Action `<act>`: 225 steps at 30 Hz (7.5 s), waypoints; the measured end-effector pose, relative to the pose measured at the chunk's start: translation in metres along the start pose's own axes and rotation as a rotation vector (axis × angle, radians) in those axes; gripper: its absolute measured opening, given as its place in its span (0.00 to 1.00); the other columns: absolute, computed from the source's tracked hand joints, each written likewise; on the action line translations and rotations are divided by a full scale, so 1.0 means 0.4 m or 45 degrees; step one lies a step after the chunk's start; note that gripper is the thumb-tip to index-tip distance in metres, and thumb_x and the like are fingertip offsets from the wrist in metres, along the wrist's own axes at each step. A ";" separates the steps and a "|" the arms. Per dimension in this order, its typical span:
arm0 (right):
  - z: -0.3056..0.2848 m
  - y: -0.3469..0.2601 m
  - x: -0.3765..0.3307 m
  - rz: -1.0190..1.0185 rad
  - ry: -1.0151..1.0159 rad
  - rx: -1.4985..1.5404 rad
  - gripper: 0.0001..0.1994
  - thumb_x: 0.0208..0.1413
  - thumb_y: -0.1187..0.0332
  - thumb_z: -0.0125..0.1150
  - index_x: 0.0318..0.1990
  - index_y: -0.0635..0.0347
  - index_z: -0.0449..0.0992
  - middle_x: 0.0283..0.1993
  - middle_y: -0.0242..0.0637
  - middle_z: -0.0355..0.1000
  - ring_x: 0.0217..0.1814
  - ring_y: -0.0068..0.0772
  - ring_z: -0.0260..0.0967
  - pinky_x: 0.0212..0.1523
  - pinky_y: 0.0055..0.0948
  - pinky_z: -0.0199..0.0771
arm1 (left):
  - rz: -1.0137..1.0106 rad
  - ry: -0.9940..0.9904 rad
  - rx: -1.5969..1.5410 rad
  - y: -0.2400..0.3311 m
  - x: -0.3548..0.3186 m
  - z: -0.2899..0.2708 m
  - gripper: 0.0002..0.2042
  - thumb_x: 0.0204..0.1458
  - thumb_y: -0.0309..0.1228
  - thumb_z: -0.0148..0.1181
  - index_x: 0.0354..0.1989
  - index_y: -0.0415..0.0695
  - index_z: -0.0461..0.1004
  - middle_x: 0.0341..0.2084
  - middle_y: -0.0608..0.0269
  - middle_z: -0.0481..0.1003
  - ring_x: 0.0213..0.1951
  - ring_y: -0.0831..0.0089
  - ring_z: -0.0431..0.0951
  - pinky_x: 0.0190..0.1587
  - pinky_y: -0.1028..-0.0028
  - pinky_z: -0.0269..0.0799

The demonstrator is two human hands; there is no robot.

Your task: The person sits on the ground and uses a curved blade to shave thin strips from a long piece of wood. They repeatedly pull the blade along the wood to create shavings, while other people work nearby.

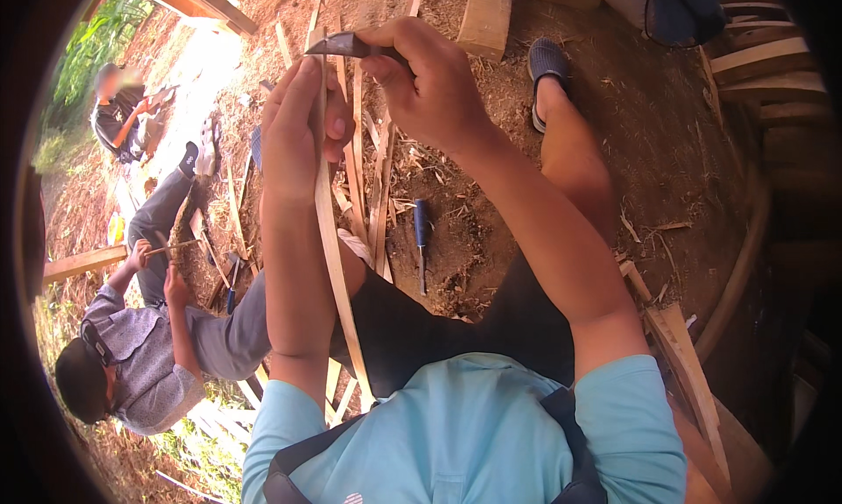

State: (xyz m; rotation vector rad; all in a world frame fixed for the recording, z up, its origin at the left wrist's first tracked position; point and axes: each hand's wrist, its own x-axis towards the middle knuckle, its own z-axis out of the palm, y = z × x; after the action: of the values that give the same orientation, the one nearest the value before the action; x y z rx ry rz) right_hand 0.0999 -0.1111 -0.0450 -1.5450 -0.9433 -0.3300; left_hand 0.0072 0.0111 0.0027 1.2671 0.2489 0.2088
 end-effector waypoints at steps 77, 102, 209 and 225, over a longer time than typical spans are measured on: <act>-0.095 -0.081 -0.008 0.241 -0.327 0.109 0.08 0.53 0.73 0.60 0.40 0.64 0.73 0.34 0.42 0.72 0.36 0.44 0.72 0.37 0.35 0.70 | -0.350 -0.061 -0.667 -0.060 -0.014 0.029 0.03 0.58 0.27 0.48 0.39 0.47 0.64 0.26 0.65 0.71 0.17 0.75 0.70 0.16 0.80 0.63; -0.106 -0.048 -0.011 0.105 -0.317 0.136 0.08 0.56 0.71 0.59 0.42 0.63 0.73 0.31 0.40 0.71 0.31 0.39 0.71 0.33 0.32 0.70 | -0.246 0.007 -0.286 -0.024 -0.034 0.044 0.07 0.61 0.33 0.50 0.37 0.42 0.65 0.22 0.66 0.72 0.15 0.80 0.71 0.15 0.83 0.64; -0.062 -0.053 0.091 0.590 -0.175 0.104 0.09 0.57 0.67 0.58 0.42 0.60 0.71 0.29 0.32 0.68 0.27 0.20 0.64 0.28 0.25 0.66 | -0.325 0.242 0.170 0.034 0.049 -0.054 0.10 0.59 0.37 0.51 0.38 0.43 0.65 0.21 0.64 0.70 0.15 0.76 0.70 0.19 0.77 0.69; -0.072 -0.101 0.074 0.422 -0.261 0.125 0.09 0.59 0.67 0.57 0.43 0.61 0.70 0.30 0.34 0.69 0.30 0.23 0.67 0.30 0.25 0.66 | -0.483 -0.312 -0.818 0.034 -0.054 -0.151 0.16 0.65 0.45 0.37 0.42 0.46 0.67 0.15 0.72 0.64 0.10 0.81 0.60 0.12 0.80 0.54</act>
State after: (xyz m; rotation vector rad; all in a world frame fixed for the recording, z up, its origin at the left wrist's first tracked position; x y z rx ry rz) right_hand 0.0980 -0.1294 0.0099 -1.6329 -0.8277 0.1103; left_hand -0.0316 0.0637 0.0003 0.5821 0.1847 -0.1855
